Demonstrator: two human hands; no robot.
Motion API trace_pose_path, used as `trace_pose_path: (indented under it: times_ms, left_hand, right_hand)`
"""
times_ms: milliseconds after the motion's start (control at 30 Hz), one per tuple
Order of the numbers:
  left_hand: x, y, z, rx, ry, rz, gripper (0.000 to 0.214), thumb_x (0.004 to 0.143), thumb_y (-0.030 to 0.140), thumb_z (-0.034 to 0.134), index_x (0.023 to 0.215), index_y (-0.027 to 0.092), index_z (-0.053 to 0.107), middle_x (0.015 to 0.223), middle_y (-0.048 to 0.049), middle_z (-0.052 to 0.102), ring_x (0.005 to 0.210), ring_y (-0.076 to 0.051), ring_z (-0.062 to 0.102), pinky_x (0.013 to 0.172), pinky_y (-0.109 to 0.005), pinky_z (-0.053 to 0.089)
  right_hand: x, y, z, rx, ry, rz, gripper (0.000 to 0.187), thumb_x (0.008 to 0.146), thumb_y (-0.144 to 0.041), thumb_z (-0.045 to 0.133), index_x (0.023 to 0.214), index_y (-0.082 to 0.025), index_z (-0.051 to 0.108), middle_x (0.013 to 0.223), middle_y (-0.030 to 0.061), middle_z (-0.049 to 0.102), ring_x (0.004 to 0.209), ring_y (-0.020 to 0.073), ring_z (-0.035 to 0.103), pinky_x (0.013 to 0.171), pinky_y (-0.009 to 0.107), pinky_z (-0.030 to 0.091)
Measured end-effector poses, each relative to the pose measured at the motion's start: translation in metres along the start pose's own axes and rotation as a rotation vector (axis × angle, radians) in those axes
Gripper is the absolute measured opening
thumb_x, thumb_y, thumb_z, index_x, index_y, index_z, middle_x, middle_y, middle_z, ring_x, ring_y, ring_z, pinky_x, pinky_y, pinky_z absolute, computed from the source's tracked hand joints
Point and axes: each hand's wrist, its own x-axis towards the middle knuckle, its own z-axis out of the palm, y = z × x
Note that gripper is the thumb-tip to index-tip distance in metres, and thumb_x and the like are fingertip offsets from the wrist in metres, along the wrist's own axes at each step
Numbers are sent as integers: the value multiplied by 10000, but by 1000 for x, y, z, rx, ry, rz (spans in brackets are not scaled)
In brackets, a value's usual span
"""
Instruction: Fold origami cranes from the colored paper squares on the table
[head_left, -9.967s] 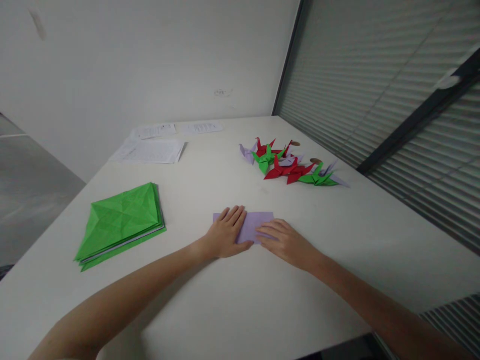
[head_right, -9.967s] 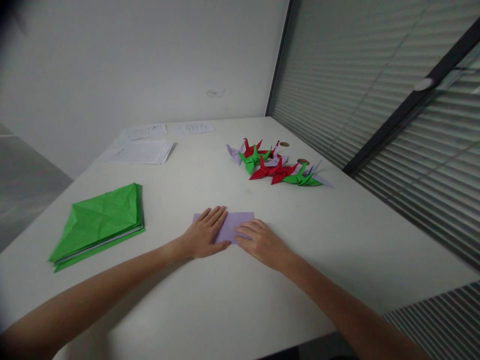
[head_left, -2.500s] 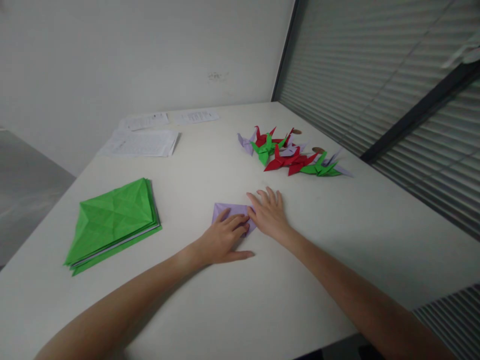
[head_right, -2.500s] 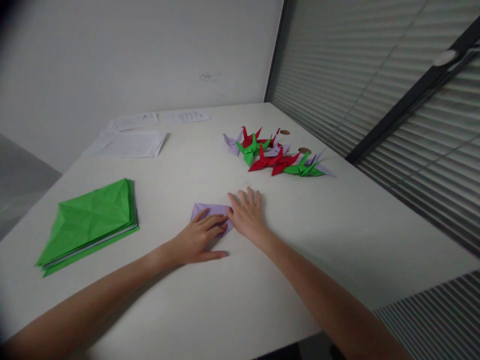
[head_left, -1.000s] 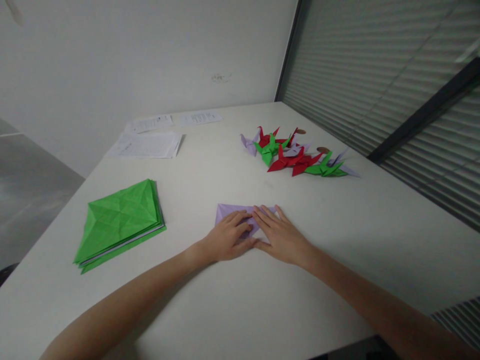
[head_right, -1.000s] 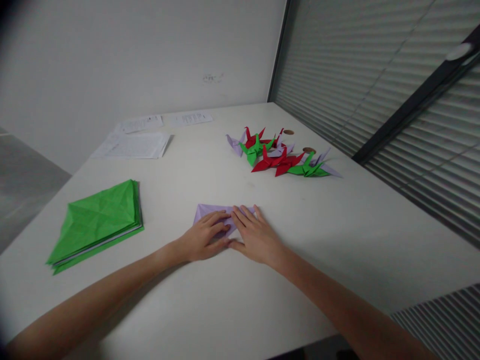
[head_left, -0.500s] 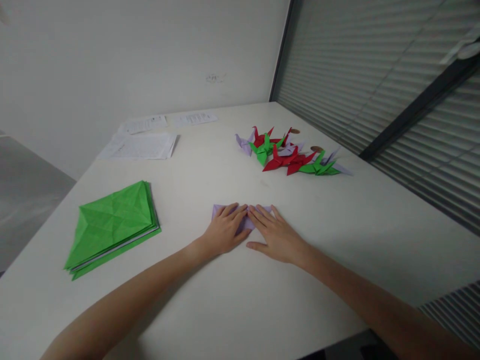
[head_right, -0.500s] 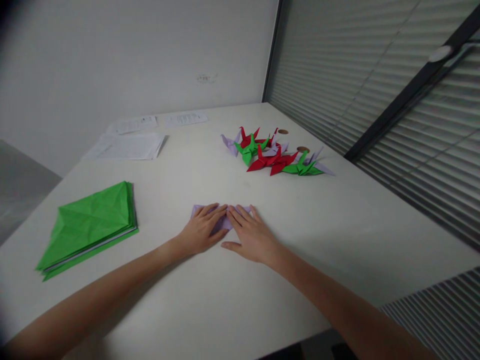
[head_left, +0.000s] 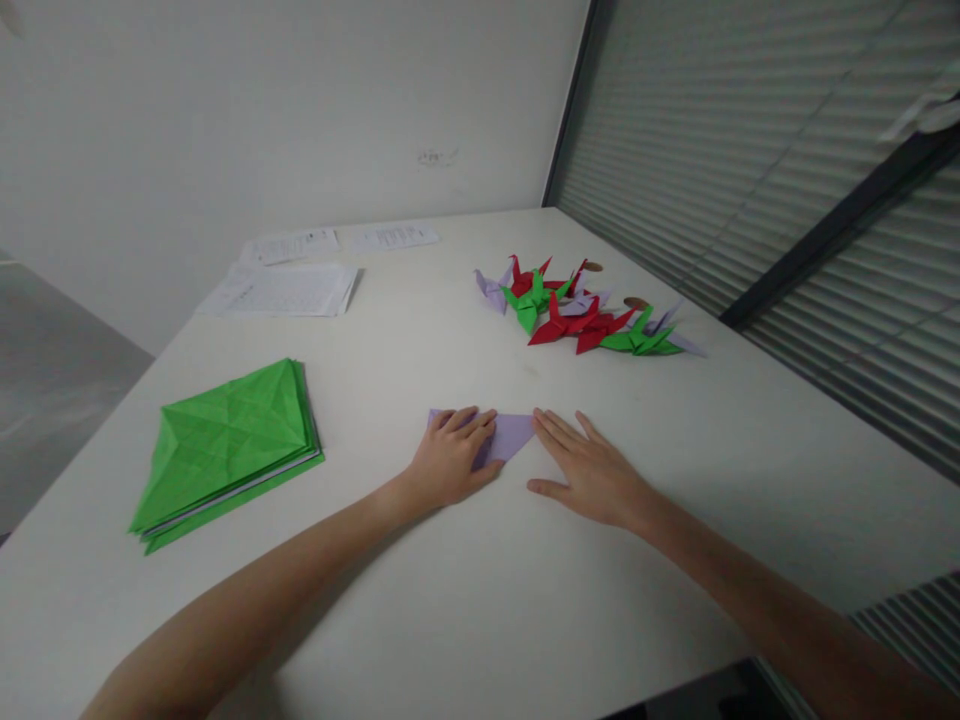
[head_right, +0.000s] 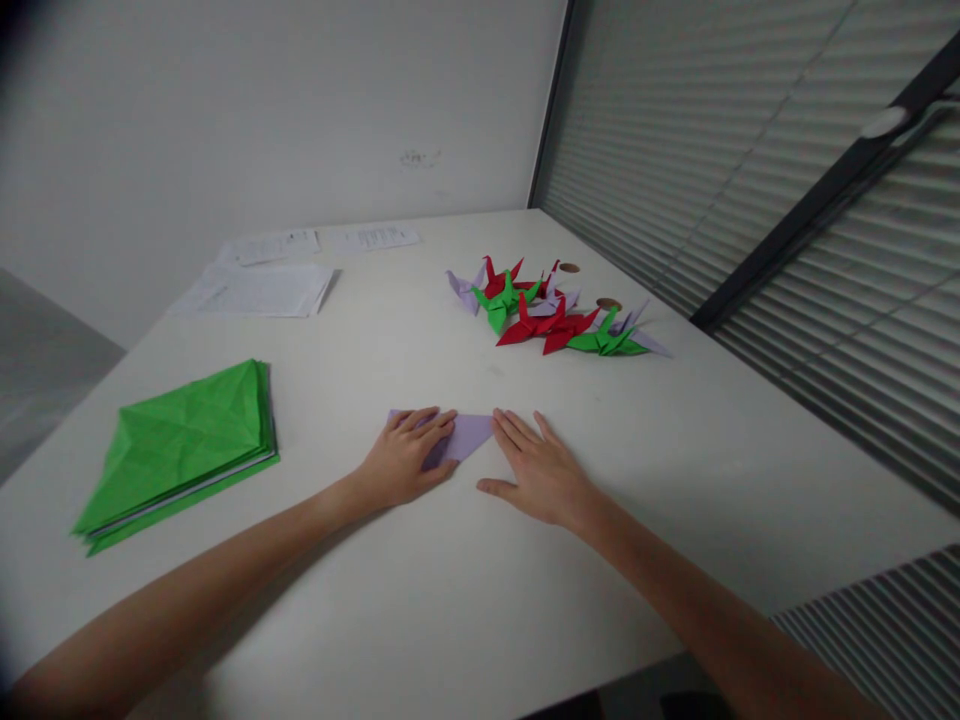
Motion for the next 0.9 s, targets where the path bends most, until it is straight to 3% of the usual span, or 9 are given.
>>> trace_pose_path:
  times_ms: [133, 267, 367, 500, 600, 733, 900]
  left_hand:
    - [0, -1, 1, -7, -2, -1, 458, 883, 421, 569, 1274, 183, 559, 1419, -85, 531, 1314, -319, 455, 1049, -523, 355]
    - [0, -1, 0, -10, -8, -2, 446, 883, 423, 570, 1265, 194, 568, 1421, -83, 529, 1320, -318, 448, 1051, -520, 355]
    - [1, -1, 0, -10, -15, -2, 443, 889, 424, 560, 1269, 197, 566, 1428, -80, 521, 1321, -317, 447, 1051, -523, 354]
    - [1, -1, 1, -17, -9, 2, 446, 886, 419, 564, 1275, 200, 566, 1428, -79, 521, 1318, -321, 451, 1050, -531, 357]
    - [0, -1, 1, -15, -2, 6, 454, 887, 413, 566, 1282, 189, 560, 1430, -80, 520, 1318, -325, 449, 1050, -535, 355]
    - [-1, -2, 0, -17, 0, 14, 468, 908, 435, 544, 1304, 187, 549, 1426, -91, 522, 1321, -329, 448, 1060, -538, 344]
    - [-1, -1, -5, -37, -8, 18, 547, 903, 536, 525, 1317, 178, 541, 1418, -111, 526, 1325, -342, 452, 1061, -547, 349]
  right_hand:
    - [-2, 9, -2, -3, 21, 30, 741, 933, -640, 326, 1470, -132, 380, 1497, 170, 419, 1389, 297, 386, 1146, 556, 221]
    - [1, 20, -1, 10, 149, 116, 542, 987, -445, 330, 1403, -131, 478, 1365, 157, 579, 1285, 269, 511, 1123, 525, 287]
    - [3, 32, 0, -4, 240, 200, 458, 956, -331, 405, 1338, -122, 548, 1258, 156, 652, 1161, 269, 592, 1078, 489, 363]
    - [9, 40, -7, 28, 251, 196, 375, 925, -274, 461, 1227, -150, 646, 1195, 126, 687, 1086, 267, 622, 987, 450, 451]
    - [19, 33, -18, 83, 241, 111, 323, 931, -252, 474, 1158, -174, 690, 1192, 106, 689, 1095, 247, 616, 968, 423, 466]
    - [35, 19, -28, 96, 113, -130, 310, 922, -207, 509, 1174, -242, 687, 1240, 76, 666, 1123, 234, 593, 958, 415, 460]
    - [45, 21, -25, -20, 69, -320, 274, 949, -185, 494, 1137, -225, 690, 1150, 59, 704, 1041, 220, 613, 900, 382, 448]
